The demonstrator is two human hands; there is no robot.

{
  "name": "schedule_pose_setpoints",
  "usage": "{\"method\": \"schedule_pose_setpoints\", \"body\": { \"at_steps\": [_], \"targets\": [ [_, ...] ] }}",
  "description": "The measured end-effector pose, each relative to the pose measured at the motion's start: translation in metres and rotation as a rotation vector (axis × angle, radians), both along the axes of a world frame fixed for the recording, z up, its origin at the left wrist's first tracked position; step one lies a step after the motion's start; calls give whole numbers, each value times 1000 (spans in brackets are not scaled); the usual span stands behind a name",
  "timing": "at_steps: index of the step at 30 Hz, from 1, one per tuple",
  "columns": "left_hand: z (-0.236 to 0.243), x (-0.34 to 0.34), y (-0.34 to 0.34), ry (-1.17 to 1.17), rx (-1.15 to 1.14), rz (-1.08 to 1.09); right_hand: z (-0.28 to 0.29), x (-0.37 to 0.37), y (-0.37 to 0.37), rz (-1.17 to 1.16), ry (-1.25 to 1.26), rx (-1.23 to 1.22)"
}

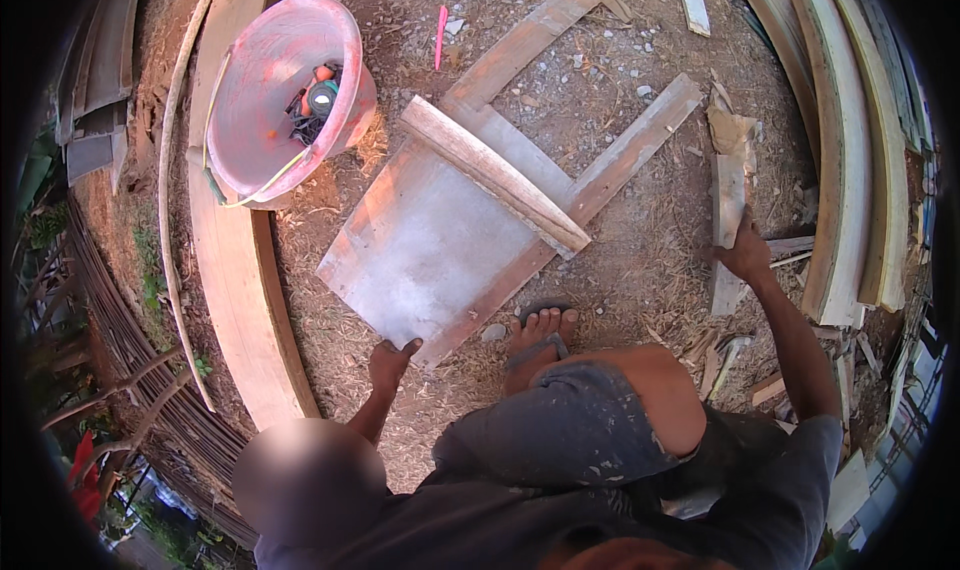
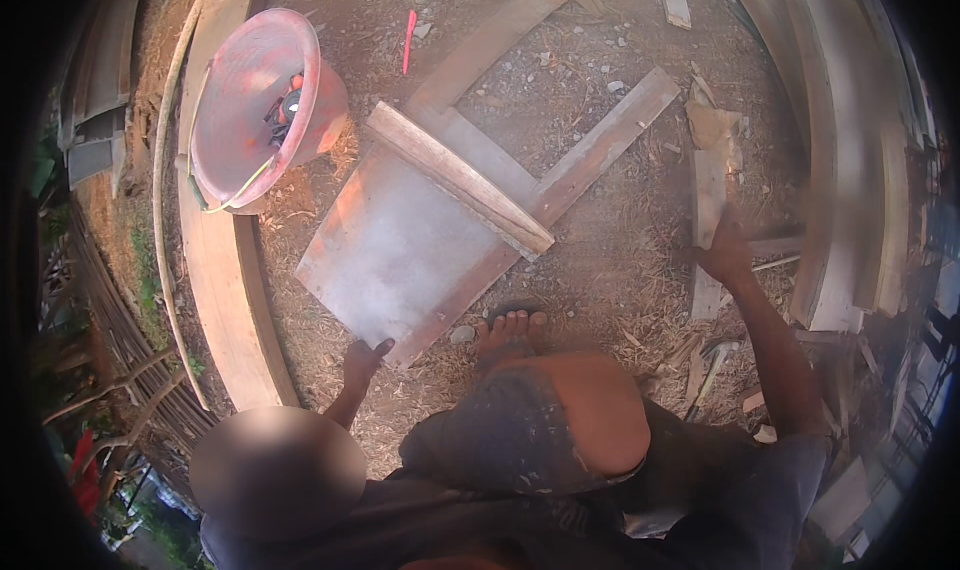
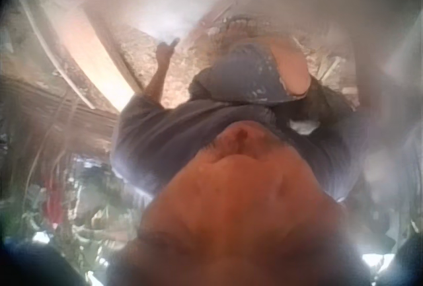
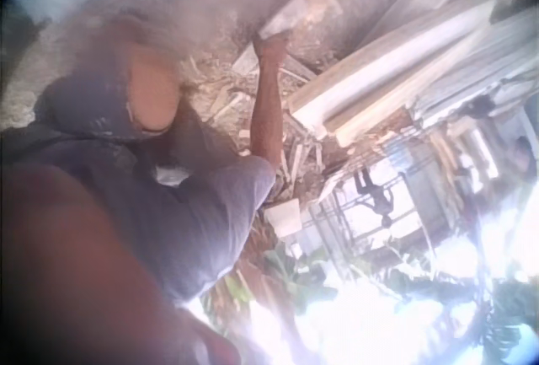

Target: The person picks up a rectangular wooden board, places it on a metal grate, and uses an angle grinder to cut it in half. After cutting, the person measures the resulting pieces with a tape measure and marks them with a pencil.

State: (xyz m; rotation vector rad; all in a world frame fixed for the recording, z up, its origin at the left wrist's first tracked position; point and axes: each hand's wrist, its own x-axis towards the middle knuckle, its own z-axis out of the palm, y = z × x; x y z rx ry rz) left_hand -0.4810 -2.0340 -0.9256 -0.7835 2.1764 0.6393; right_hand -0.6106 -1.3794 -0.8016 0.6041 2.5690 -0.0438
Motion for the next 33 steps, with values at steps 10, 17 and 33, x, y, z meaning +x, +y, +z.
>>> {"method": "schedule_pose_setpoints", "body": {
  "at_steps": [10, 17, 33],
  "targets": [
    [-6, 4, -11, 12, 22, 31, 24, -114, -110, 549, -7, -540],
    [3, 5, 6, 72, -207, 4, -4, -168, -225, 724, -157, -515],
    [104, -155, 74, 988, -142, -559, -66, -136, -252, 602, 135, -686]
  ]
}}
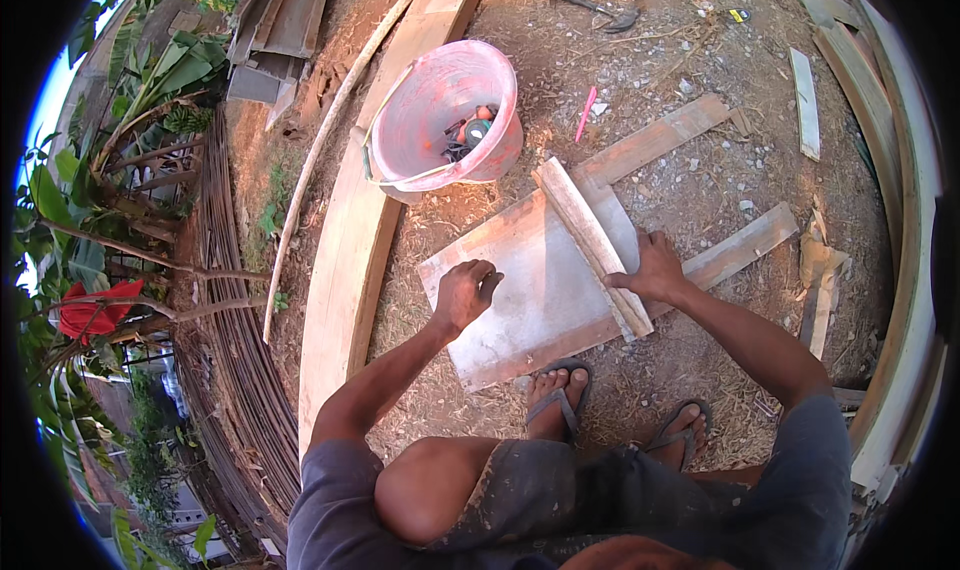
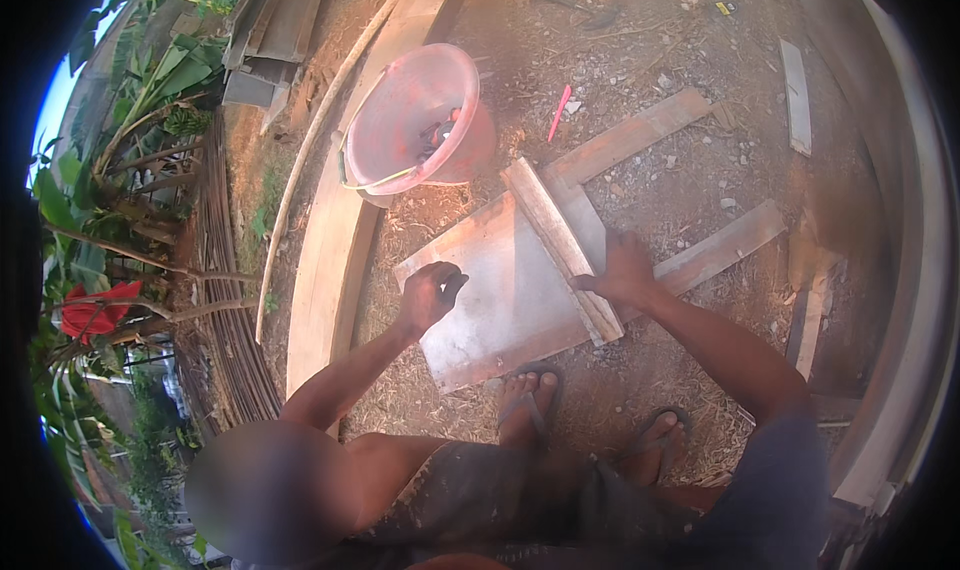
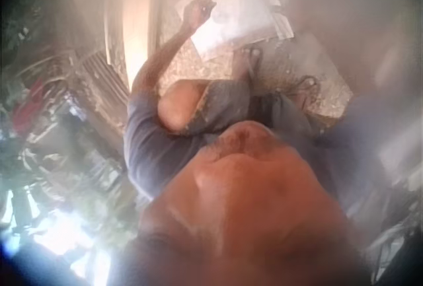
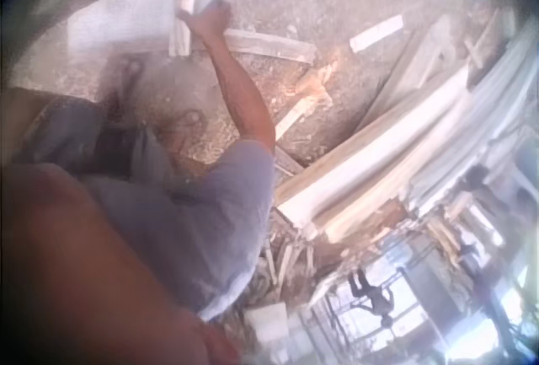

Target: The person picks up a rectangular wooden board, places it on a metal grate, and uses an angle grinder to cut it in half. After cutting, the person measures the resulting pieces with a tape measure and marks them with a pencil.

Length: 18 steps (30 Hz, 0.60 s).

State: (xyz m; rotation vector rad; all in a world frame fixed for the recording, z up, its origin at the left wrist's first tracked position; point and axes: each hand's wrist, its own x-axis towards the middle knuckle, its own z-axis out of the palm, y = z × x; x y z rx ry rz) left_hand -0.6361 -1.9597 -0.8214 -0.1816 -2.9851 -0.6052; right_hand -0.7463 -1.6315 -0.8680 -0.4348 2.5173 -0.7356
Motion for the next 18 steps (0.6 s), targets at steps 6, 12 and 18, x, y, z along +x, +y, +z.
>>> {"method": "schedule_pose_setpoints", "body": {
  "at_steps": [6, 12, 18],
  "targets": [
    [63, -190, 15, 761, 142, 223, -16, 3, 26, -45, 15, -54],
    [23, -280, -71, -115, -309, 82, -9, 1, 12, -25, -80, -19],
    [-7, -321, -55, -472, -495, -80, -16, 6, 21, -53, -26, -26]
  ]
}}
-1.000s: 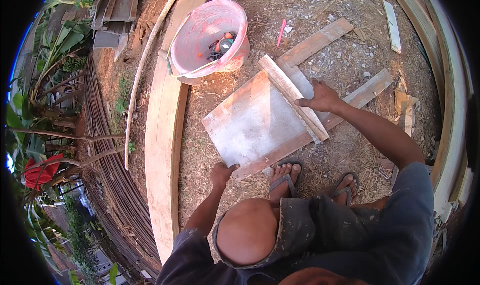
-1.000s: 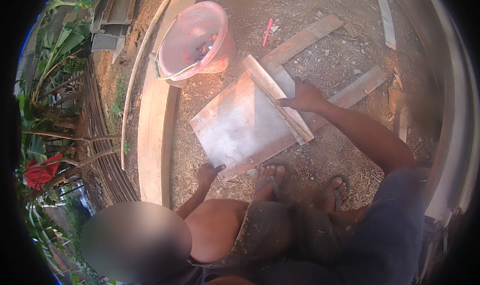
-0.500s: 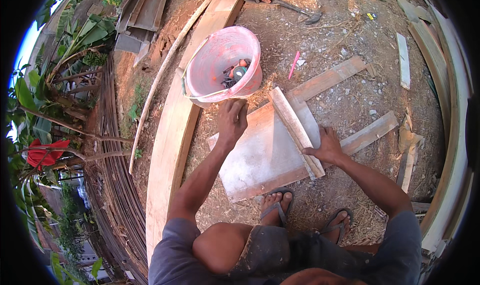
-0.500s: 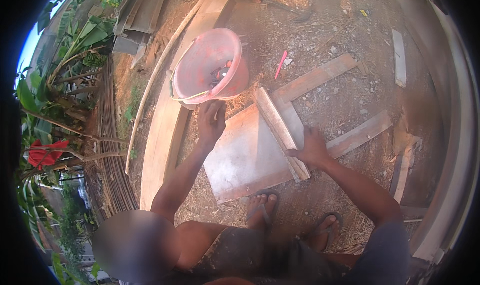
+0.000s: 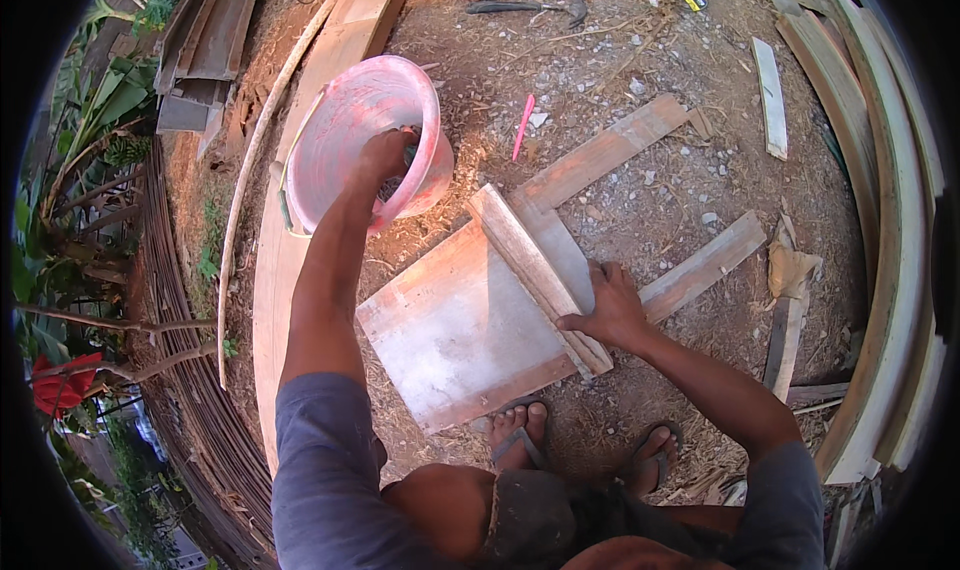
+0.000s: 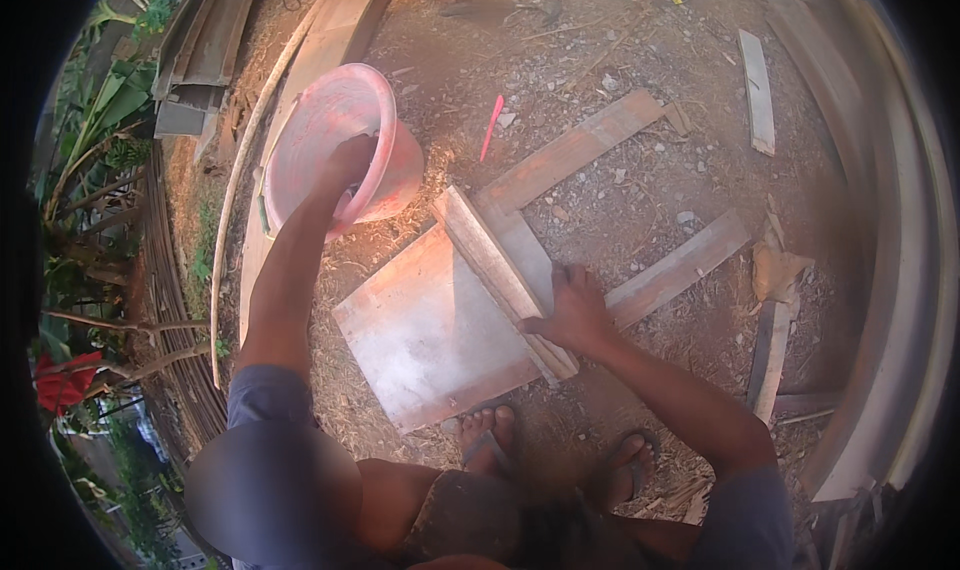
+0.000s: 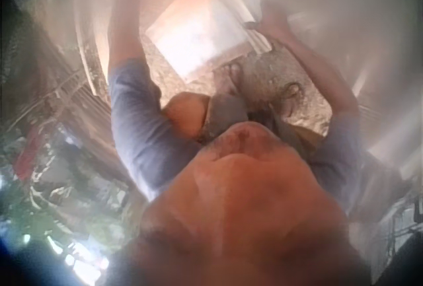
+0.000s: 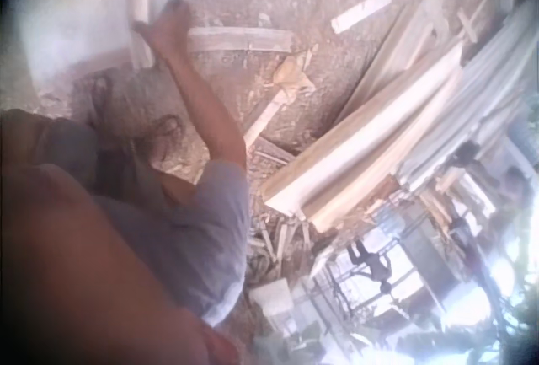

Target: The person picks up a rectangular wooden board, places it on a metal grate, and uses an angle grinder to cut it in half. After cutting, the person measures the resulting pieces with a tape measure and marks them with a pencil.

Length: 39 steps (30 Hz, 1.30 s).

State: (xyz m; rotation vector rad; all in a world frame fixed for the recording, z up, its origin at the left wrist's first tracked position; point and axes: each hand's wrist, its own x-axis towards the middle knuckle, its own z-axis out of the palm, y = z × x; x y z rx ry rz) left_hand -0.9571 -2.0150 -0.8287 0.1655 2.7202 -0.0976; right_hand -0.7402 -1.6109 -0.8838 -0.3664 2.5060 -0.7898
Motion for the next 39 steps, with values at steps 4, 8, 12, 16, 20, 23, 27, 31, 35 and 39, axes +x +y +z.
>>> {"method": "schedule_pose_setpoints", "body": {
  "at_steps": [4, 8, 12, 16, 20, 23, 27, 31, 35, 39],
  "targets": [
    [-13, 14, -28, 138, -16, 77, 11, 1, -8, -3, -25, -42],
    [40, 32, 7, 503, -21, 308, 3, 1, -1, 6, 48, -40],
    [86, 57, -18, 1352, 171, 319, 7, -1, -9, 14, -2, -23],
    [109, 138, 77, 1131, 718, 294, 13, 4, 4, -7, 153, 20],
    [57, 233, 159, 597, 897, 254, 15, 20, -5, 56, 273, -339],
    [16, 270, 206, 253, 1122, 529, 32, 35, -19, -180, -354, -902],
    [9, 276, 242, 10, 1368, 664, 35, 27, 0, -355, -274, -813],
    [-3, 270, 242, -9, 1298, 474, 31, 22, 27, -480, -410, -869],
    [-7, 266, 238, 121, 1251, 563, 23, 21, 42, -475, -426, -837],
    [-12, 265, 230, 296, 1210, 515, 33, 16, 49, -283, -276, -613]
  ]
}}
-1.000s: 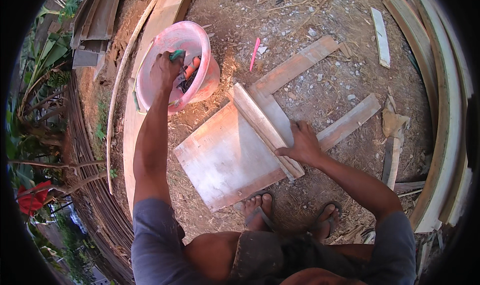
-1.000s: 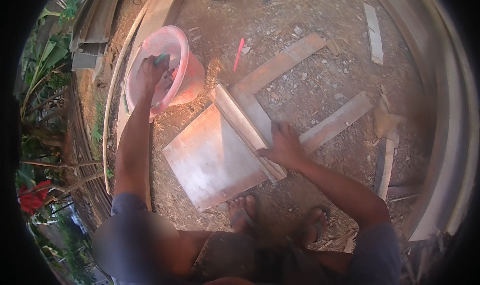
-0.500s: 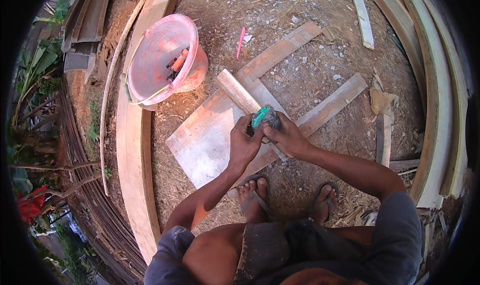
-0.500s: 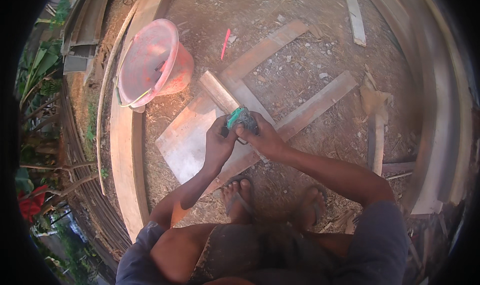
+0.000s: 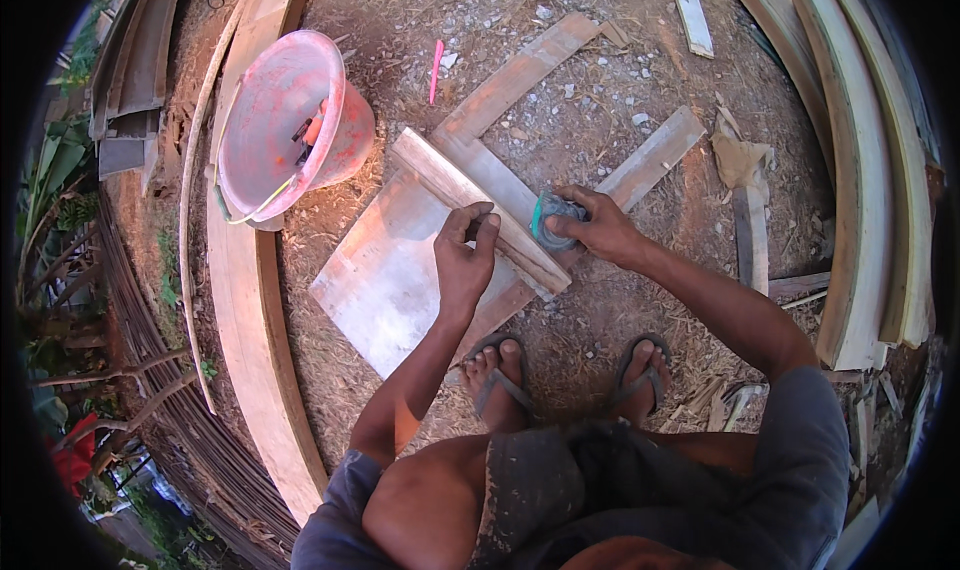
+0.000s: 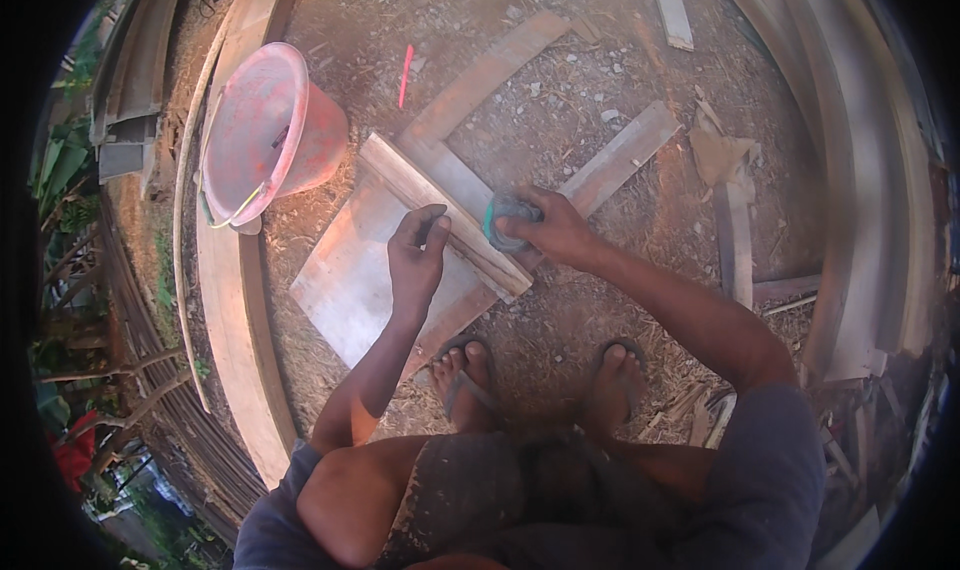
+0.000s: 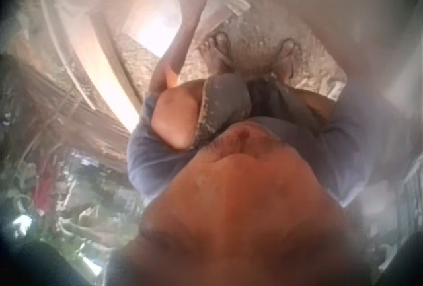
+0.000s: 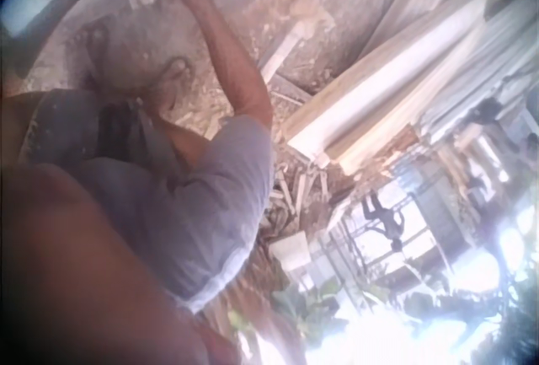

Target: The person picks up a rectangular wooden board, places it on a metal grate, and uses an angle grinder to cut it in half. After cutting, the person measures the resulting pieces with a tape measure and marks them with a pencil.

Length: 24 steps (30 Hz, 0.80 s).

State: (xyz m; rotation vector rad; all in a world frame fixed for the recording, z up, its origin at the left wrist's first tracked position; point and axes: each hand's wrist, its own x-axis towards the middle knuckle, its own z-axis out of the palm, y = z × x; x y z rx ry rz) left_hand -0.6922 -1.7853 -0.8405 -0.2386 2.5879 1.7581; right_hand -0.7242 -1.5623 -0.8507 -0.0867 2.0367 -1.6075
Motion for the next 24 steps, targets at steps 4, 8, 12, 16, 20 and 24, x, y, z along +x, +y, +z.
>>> {"method": "schedule_pose_setpoints", "body": {
  "at_steps": [4, 8, 12, 16, 20, 24],
  "targets": [
    [2, 2, -2, 117, -15, -135, 8, -7, 7, 116, -371, -172],
    [3, 10, 2, -30, 170, -377, -6, -7, 4, 255, -414, -341],
    [4, 14, -1, -159, 290, -280, 5, -3, -10, 210, -471, -352],
    [12, 14, 5, -282, 373, -246, -9, 4, -14, 251, -354, -135],
    [22, 14, 2, -311, 328, -280, 28, -5, -14, 309, -395, -13],
    [12, 18, 3, -254, 343, -291, 29, -5, -16, 345, -364, 13]
  ]
}}
